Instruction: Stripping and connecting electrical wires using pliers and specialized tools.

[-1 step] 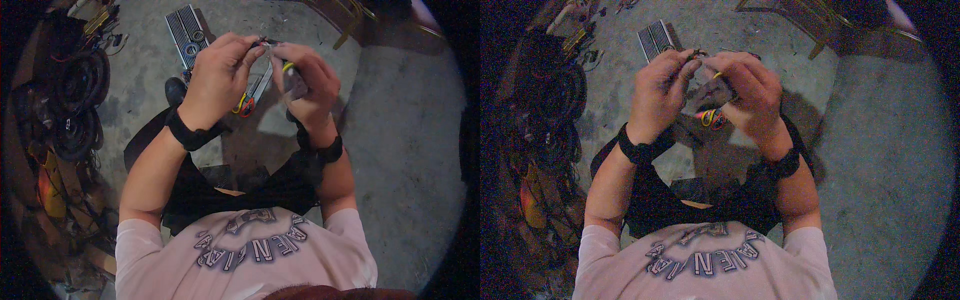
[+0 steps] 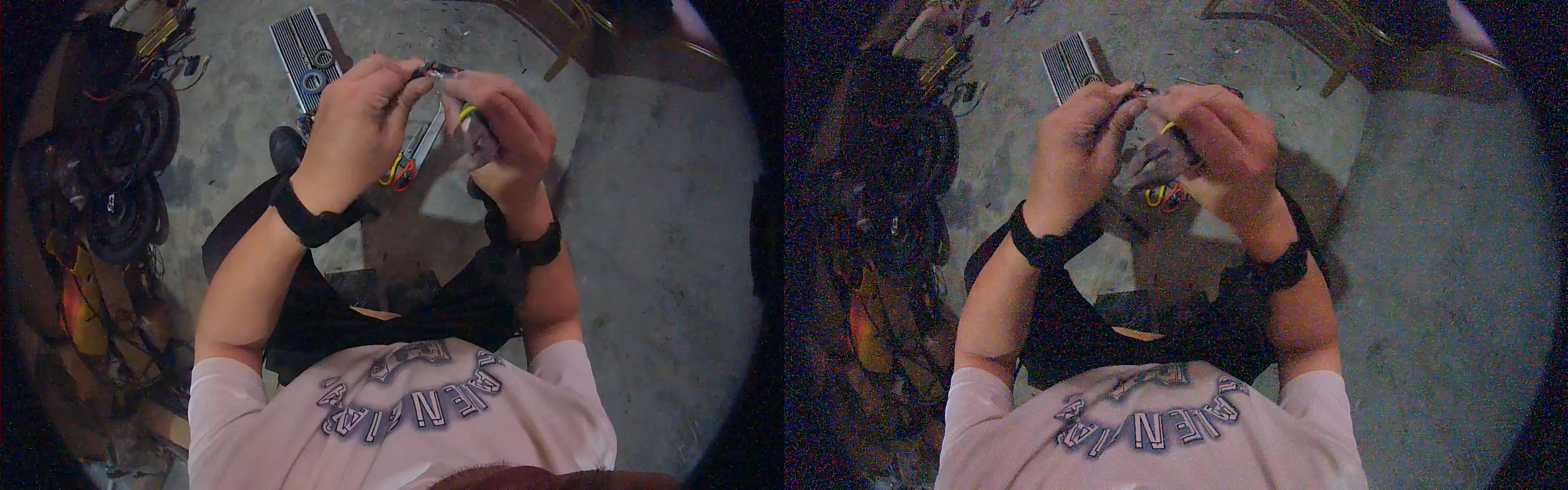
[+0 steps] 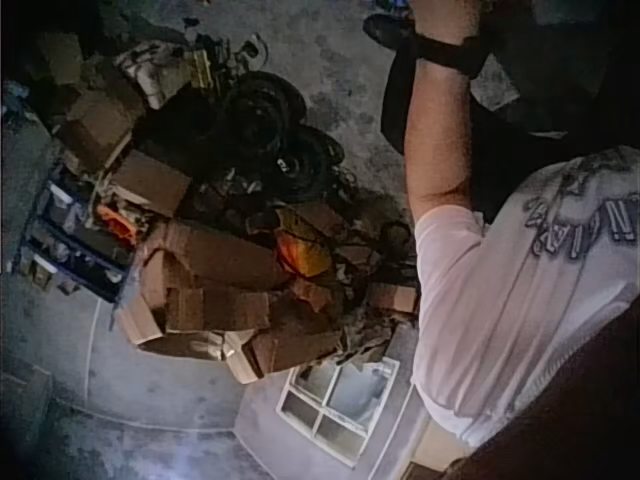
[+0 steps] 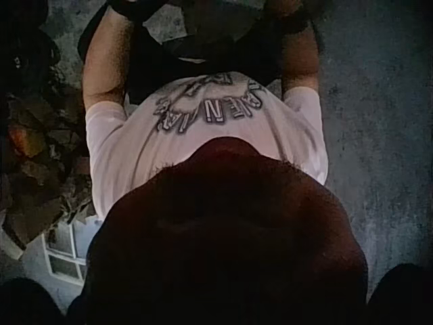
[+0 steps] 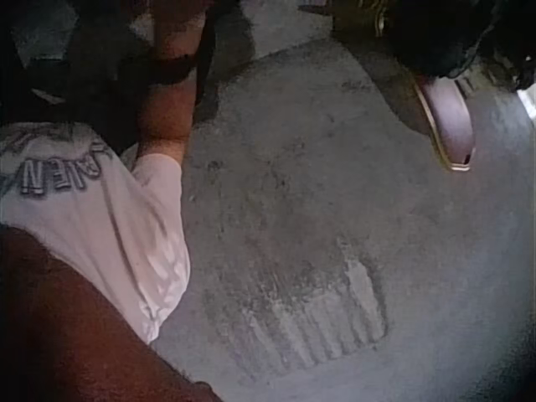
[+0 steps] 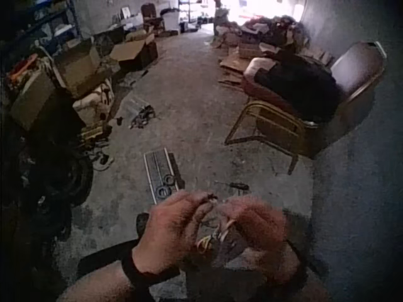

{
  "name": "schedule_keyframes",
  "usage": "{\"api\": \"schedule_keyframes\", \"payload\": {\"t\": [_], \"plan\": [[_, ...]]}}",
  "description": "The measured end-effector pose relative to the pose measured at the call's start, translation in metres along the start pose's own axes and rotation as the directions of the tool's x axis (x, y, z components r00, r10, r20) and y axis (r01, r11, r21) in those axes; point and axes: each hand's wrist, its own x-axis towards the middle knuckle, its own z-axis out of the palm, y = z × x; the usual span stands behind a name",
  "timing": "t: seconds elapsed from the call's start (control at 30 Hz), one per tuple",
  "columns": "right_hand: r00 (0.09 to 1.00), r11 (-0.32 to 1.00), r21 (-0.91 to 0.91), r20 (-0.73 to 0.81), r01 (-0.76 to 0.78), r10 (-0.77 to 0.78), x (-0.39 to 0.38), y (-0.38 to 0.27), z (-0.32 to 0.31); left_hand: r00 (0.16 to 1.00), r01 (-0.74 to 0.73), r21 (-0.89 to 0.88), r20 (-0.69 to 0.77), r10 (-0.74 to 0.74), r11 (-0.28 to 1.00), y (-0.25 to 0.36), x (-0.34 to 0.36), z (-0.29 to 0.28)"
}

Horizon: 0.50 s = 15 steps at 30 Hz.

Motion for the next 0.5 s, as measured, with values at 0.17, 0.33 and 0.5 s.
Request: {"api": "schedule_keyframes", "payload": {"t": [0.17, 0.33, 0.5], "plan": [[0.992, 0.979, -0.157, 0.049, 0.126, -0.12, 0.005, 0.001, -0.001, 1.0, -0.002, 0.027, 0.015, 0.002, 1.0, 0.0, 0.0, -0.001], [0.98, 0.965, -0.172, 0.047, 0.198, -0.193, 0.007, 0.012, 0.0, 0.999, 0.004, 0.051, 0.036, -0.006, 0.999, -0.002, 0.0, -0.003], [0.952, 0.92, -0.25, 0.133, 0.302, -0.276, 0.009, 0.015, -0.006, 0.998, -0.005, 0.051, 0.059, 0.002, 0.999, -0.005, -0.001, -0.007]]}}
